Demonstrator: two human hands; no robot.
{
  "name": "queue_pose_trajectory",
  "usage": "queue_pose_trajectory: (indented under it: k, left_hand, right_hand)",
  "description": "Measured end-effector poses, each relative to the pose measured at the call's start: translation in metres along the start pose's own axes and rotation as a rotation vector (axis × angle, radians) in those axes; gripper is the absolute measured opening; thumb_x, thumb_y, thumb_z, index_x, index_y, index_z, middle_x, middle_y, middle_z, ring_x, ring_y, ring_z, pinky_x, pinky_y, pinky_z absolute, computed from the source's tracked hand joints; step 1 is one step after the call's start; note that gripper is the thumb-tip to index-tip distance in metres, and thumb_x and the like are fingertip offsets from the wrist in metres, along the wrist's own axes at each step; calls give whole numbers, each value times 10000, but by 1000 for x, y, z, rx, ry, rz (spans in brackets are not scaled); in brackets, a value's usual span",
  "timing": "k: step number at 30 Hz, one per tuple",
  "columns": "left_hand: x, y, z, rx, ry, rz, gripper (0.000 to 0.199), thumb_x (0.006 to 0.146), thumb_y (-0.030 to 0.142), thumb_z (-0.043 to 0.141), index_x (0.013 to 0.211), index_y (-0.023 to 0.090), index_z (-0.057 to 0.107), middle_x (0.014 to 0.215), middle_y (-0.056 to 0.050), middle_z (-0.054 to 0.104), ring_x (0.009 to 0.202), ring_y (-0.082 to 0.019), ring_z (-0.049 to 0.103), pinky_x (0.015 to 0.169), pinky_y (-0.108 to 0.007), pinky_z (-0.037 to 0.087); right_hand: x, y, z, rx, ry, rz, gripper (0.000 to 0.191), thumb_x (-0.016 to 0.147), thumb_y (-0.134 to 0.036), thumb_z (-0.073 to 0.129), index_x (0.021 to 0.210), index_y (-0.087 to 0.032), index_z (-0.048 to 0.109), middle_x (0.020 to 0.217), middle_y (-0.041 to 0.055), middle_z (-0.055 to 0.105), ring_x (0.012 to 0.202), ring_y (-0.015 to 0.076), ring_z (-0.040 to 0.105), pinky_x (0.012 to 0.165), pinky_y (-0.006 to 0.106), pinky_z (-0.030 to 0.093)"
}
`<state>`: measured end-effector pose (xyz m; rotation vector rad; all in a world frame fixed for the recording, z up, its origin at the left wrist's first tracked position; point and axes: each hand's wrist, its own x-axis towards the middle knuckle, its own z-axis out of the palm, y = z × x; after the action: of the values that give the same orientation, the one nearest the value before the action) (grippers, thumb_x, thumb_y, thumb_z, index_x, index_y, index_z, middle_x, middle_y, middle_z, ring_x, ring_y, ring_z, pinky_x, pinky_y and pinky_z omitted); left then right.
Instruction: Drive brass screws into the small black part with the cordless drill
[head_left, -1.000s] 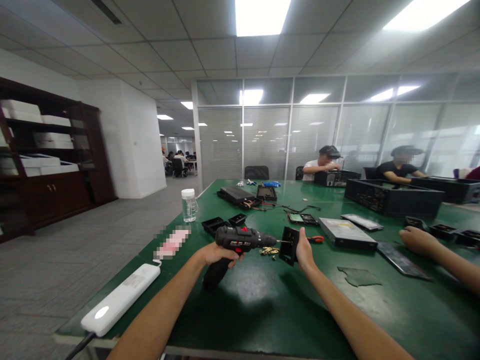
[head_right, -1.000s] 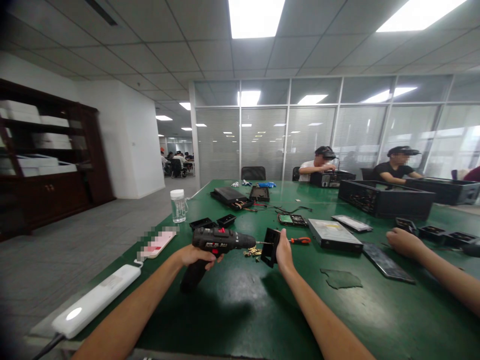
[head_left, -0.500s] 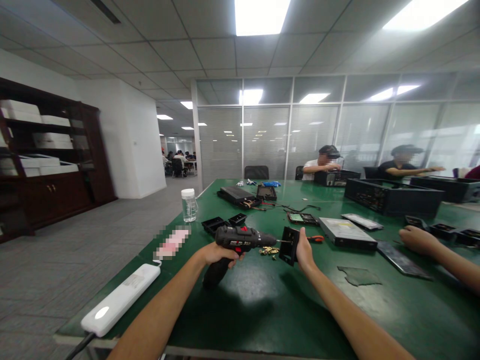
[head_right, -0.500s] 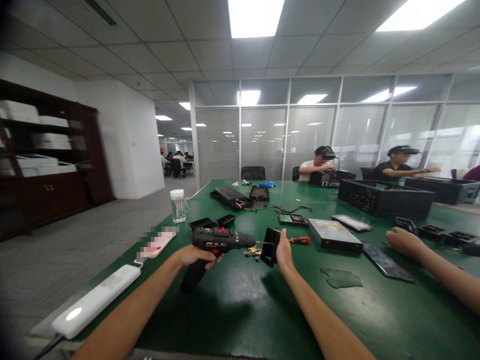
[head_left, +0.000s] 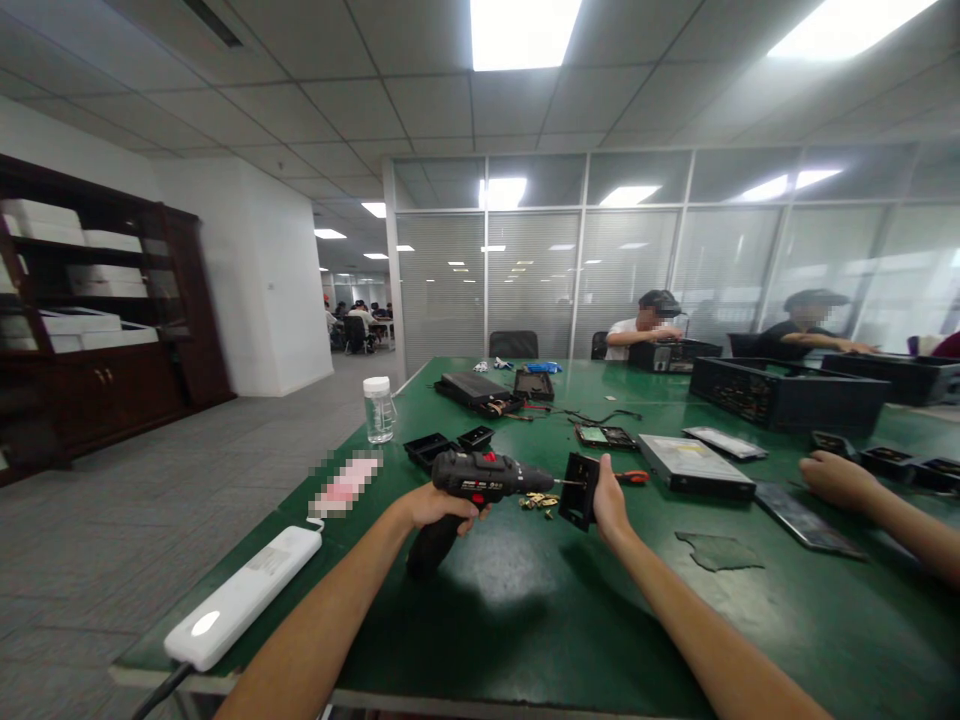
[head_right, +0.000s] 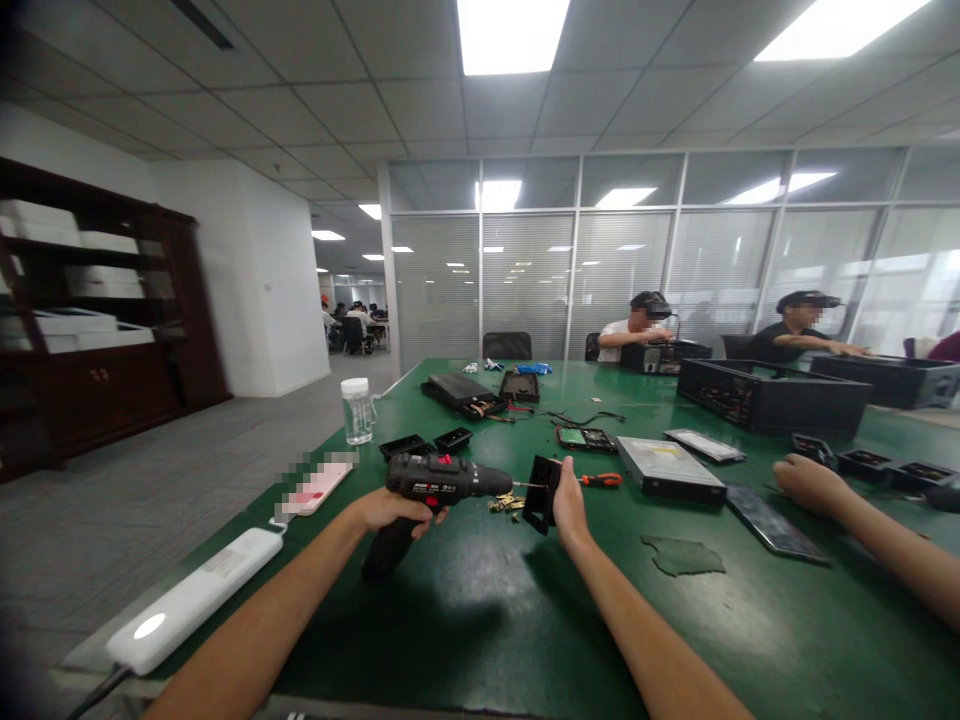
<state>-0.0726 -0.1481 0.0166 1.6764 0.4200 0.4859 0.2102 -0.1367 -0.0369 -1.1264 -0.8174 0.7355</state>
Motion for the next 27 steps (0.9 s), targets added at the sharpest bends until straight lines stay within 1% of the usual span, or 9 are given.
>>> queue_pose_trajectory:
  k: [3, 9, 12, 21, 27]
  left_hand:
    - [0, 2, 1, -2, 1, -7, 294, 629, 240, 561, 865, 67, 534, 772, -69, 509, 508, -78, 453, 510, -222, 379]
    - [0, 2, 1, -16, -5, 3, 299, 631, 223, 557, 886, 69, 529, 804, -80, 511, 510, -80, 458, 509, -228, 384]
    - [0, 1, 1, -25, -1, 12, 290, 637, 209, 547, 887, 64, 530, 810, -85, 511, 510, -82, 461, 510, -233, 386]
    - [-1, 2, 2, -27, 6, -1, 277, 631, 213, 546, 859, 57, 540, 764, -73, 515, 506, -80, 454, 507, -222, 375]
    - [-1, 2, 3, -27, 3, 6, 274, 629, 220, 545, 849, 56, 540, 746, -70, 513, 502, -84, 454, 506, -224, 371]
  right_hand:
    - [2, 2, 0, -19, 9, -2, 564, 630, -649, 310, 762, -167, 573, 636, 2, 557, 605, 156, 508, 571, 256, 391]
    - [6, 5, -1, -39, 0, -22, 572, 642, -642, 292, 799, -169, 572, 719, 17, 578, 696, 176, 526, 597, 263, 397]
    - [6, 6, -2, -56, -3, -24, 567, 645, -640, 289, 805, -176, 574, 722, 14, 577, 720, 178, 524, 611, 264, 397]
    - [3, 4, 0, -35, 27, -1, 562, 629, -642, 317, 796, -170, 572, 664, 5, 564, 665, 167, 522, 598, 260, 398]
    - [4, 4, 0, -16, 23, 24, 557, 620, -646, 324, 790, -174, 565, 631, -1, 559, 629, 167, 523, 579, 273, 401]
